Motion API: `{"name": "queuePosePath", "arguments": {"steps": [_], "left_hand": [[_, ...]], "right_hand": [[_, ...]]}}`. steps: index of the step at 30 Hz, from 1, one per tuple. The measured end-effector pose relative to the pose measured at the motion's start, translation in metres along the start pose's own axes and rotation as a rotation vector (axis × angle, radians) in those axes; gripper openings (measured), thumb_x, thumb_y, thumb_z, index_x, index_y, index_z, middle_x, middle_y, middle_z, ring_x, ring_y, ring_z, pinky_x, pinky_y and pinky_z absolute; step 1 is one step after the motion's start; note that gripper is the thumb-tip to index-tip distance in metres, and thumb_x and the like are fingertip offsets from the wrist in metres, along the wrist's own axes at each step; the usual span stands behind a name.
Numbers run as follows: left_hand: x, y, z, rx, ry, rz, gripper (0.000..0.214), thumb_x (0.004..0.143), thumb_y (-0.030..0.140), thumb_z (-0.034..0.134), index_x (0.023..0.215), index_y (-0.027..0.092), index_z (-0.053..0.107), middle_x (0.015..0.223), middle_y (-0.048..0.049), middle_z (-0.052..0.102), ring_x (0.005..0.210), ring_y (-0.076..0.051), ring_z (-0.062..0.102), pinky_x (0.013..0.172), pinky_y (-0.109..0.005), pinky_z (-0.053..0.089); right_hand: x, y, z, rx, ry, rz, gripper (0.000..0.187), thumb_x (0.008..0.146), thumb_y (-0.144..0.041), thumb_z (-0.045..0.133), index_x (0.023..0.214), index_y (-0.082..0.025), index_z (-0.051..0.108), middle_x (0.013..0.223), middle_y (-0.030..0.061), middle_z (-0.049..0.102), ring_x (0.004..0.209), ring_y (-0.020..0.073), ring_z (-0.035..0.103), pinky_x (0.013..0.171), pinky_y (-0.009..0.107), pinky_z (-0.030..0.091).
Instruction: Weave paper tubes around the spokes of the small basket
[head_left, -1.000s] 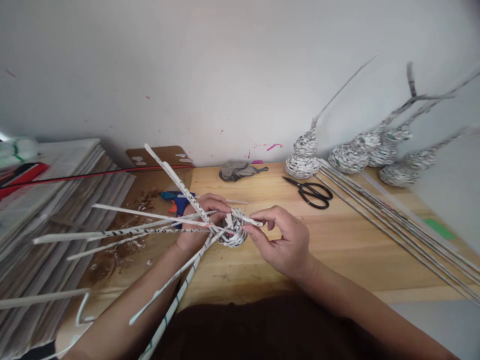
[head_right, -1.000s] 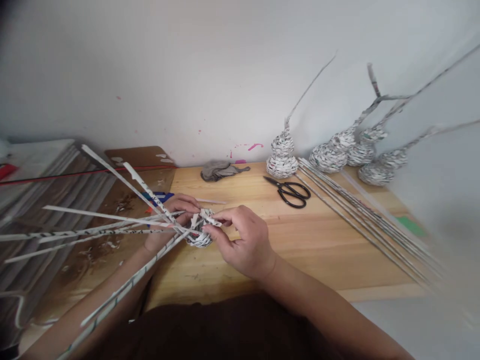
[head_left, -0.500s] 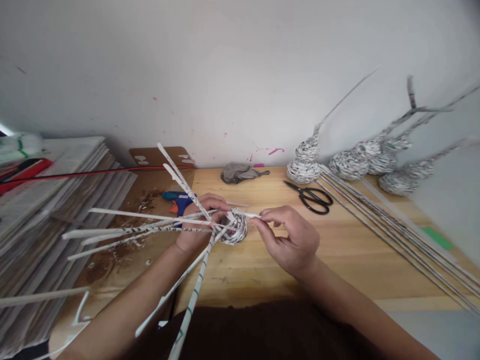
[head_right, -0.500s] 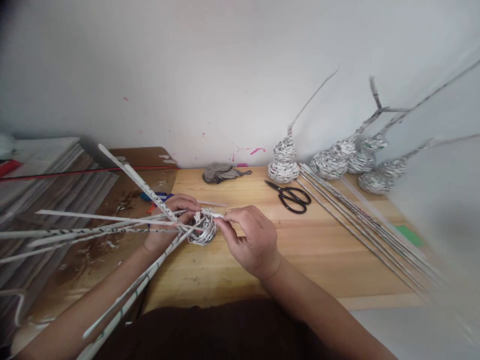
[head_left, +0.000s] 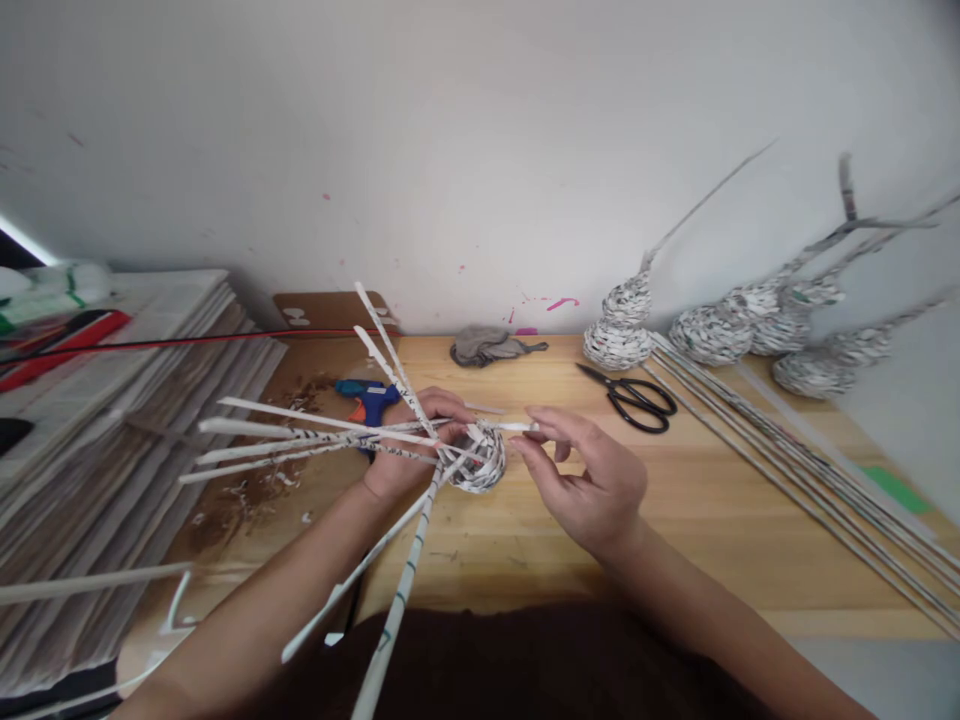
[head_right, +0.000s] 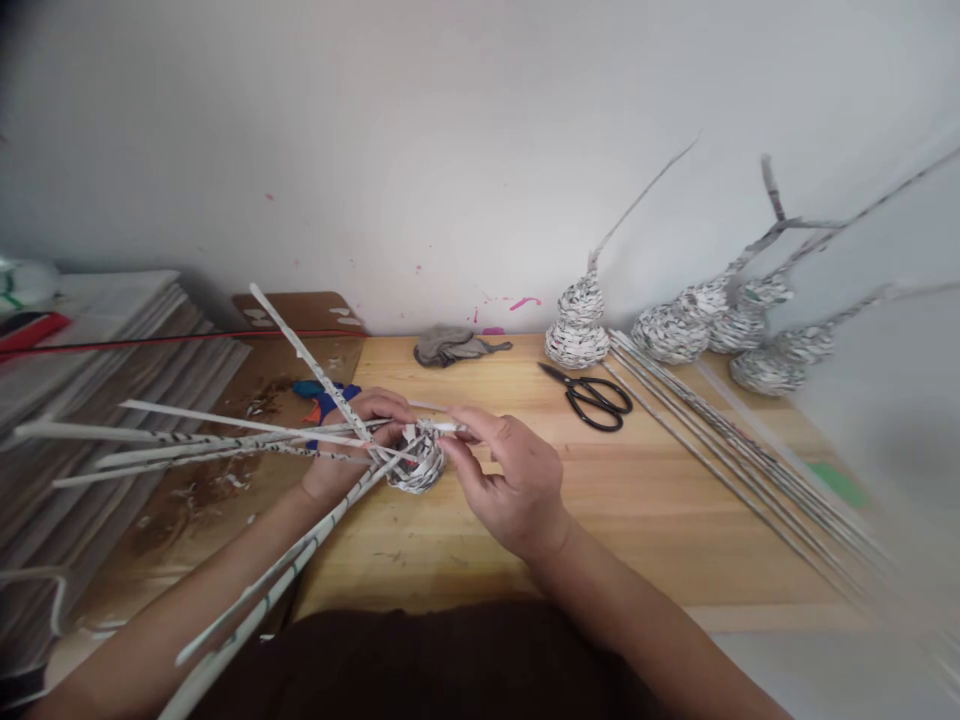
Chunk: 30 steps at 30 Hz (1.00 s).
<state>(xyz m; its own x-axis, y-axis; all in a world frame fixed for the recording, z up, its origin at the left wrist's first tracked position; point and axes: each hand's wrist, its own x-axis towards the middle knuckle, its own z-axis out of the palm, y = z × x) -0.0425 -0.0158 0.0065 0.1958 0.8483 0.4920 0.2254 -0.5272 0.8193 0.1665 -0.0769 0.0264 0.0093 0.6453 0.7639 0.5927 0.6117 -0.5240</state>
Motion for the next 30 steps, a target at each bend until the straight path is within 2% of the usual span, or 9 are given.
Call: {"name": "queuePosePath", "arguments": {"steps": [2,5,7,10,12,15,18,25,30], "left_hand": [[0.0,-0.001,0.001,0.003,-0.007,0.021,0.006,0.079,0.024,0.074,0.076,0.019,0.074,0.079,-0.0056,0.072,0.076,-0.018,0.067,0.073,-0.032,0.055],[-0.002,-0.004,0.001,0.018,0.008,0.032,0.006,0.08,0.023,0.074,0.078,0.018,0.074,0.08,-0.0053,0.072,0.076,-0.017,0.067,0.072,-0.031,0.055],[-0.003,-0.006,0.002,0.049,-0.003,0.03,0.005,0.081,0.023,0.074,0.079,0.018,0.074,0.08,-0.0044,0.072,0.077,-0.017,0.067,0.073,-0.03,0.054],[-0.006,-0.008,0.005,0.087,-0.042,0.028,0.006,0.083,0.024,0.072,0.081,0.019,0.074,0.081,-0.0036,0.072,0.077,-0.017,0.067,0.074,-0.031,0.054],[-0.008,-0.007,0.007,0.072,-0.069,0.041,0.01,0.084,0.028,0.072,0.081,0.019,0.074,0.081,-0.0043,0.072,0.077,-0.018,0.066,0.074,-0.032,0.054],[-0.01,-0.004,0.009,0.044,-0.12,0.06,0.012,0.086,0.03,0.07,0.081,0.019,0.073,0.08,-0.005,0.072,0.078,-0.018,0.066,0.075,-0.032,0.054],[-0.01,-0.002,0.01,0.045,-0.152,0.063,0.009,0.087,0.027,0.069,0.083,0.02,0.073,0.081,-0.0044,0.072,0.078,-0.017,0.067,0.075,-0.031,0.054],[-0.009,-0.008,0.006,0.127,-0.067,0.083,0.005,0.085,0.024,0.071,0.084,0.02,0.073,0.083,-0.003,0.072,0.079,-0.016,0.066,0.076,-0.03,0.053],[-0.007,-0.007,0.001,0.193,-0.054,0.144,0.005,0.085,0.023,0.072,0.088,0.02,0.074,0.086,-0.0031,0.073,0.083,-0.016,0.068,0.077,-0.028,0.055]], "right_hand": [[0.0,0.0,0.0,0.009,0.003,0.037,0.044,0.083,-0.019,0.076,0.123,-0.025,0.06,0.082,0.0007,0.074,0.066,0.016,0.068,0.059,0.029,0.054],[0.002,-0.001,-0.001,-0.027,-0.018,-0.054,0.038,0.081,-0.017,0.077,0.115,-0.026,0.063,0.077,-0.0002,0.069,0.069,0.0162,0.064,0.068,0.032,0.054],[0.004,-0.001,-0.001,-0.092,-0.025,-0.123,0.03,0.079,-0.02,0.079,0.107,-0.025,0.067,0.088,0.0037,0.069,0.082,0.0194,0.063,0.079,0.037,0.053],[0.004,-0.001,0.002,-0.173,-0.063,-0.108,0.023,0.078,-0.031,0.081,0.098,-0.026,0.071,0.103,0.0074,0.067,0.102,0.0264,0.06,0.094,0.046,0.048],[0.002,0.0,0.005,-0.187,-0.094,-0.089,0.02,0.078,-0.035,0.081,0.093,-0.026,0.072,0.109,0.0073,0.066,0.112,0.0301,0.057,0.1,0.05,0.045],[-0.001,0.001,0.008,-0.185,-0.102,-0.084,0.013,0.079,-0.032,0.079,0.087,-0.026,0.071,0.111,0.0061,0.068,0.12,0.0323,0.054,0.102,0.051,0.043],[-0.002,0.001,0.009,-0.164,-0.106,-0.077,0.008,0.08,-0.025,0.076,0.083,-0.026,0.069,0.106,0.0044,0.07,0.119,0.0311,0.056,0.101,0.05,0.043],[0.003,-0.001,0.003,-0.129,-0.068,-0.097,0.011,0.078,-0.027,0.079,0.085,-0.025,0.071,0.102,0.0049,0.07,0.115,0.0308,0.056,0.099,0.05,0.043],[0.002,-0.001,0.002,-0.126,-0.103,-0.102,0.006,0.08,-0.024,0.077,0.084,-0.025,0.072,0.091,0.0035,0.07,0.095,0.0249,0.058,0.088,0.045,0.043]]}}
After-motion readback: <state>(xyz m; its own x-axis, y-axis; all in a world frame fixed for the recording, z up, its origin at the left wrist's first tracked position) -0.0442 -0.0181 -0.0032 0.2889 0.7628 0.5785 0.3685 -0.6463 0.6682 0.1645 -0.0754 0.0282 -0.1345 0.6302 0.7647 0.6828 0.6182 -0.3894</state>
